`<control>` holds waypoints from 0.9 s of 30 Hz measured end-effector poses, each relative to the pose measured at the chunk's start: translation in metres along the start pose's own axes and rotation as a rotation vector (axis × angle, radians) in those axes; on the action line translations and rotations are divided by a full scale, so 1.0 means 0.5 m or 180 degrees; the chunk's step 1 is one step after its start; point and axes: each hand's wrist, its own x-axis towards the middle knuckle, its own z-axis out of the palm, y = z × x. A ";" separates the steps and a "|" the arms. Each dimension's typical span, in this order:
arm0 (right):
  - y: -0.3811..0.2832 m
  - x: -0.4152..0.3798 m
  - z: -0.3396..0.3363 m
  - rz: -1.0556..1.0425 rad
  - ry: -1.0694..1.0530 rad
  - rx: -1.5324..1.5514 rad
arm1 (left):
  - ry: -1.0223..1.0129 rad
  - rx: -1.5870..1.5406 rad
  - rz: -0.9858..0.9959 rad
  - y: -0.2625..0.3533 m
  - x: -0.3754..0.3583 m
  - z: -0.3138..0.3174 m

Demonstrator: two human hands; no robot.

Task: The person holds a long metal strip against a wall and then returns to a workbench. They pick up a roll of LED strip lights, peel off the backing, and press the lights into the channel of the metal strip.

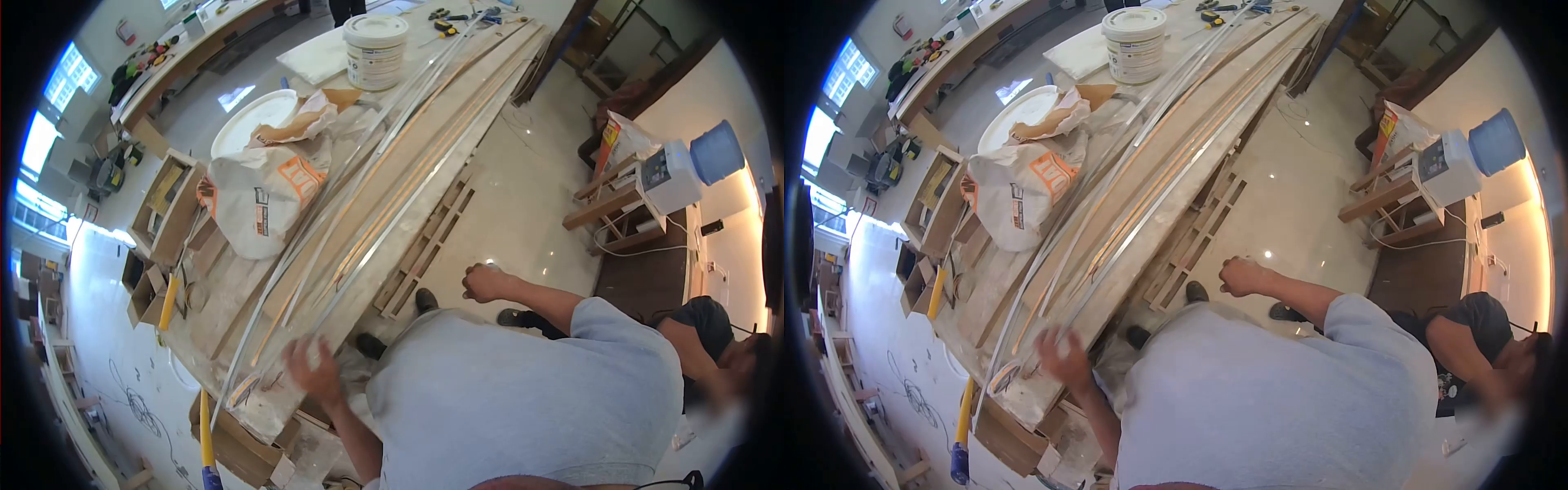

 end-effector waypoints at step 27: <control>0.107 0.023 0.216 0.0563 -0.0484 0.0788 | -0.1402 0.0797 0.1380 -0.005 0.091 0.242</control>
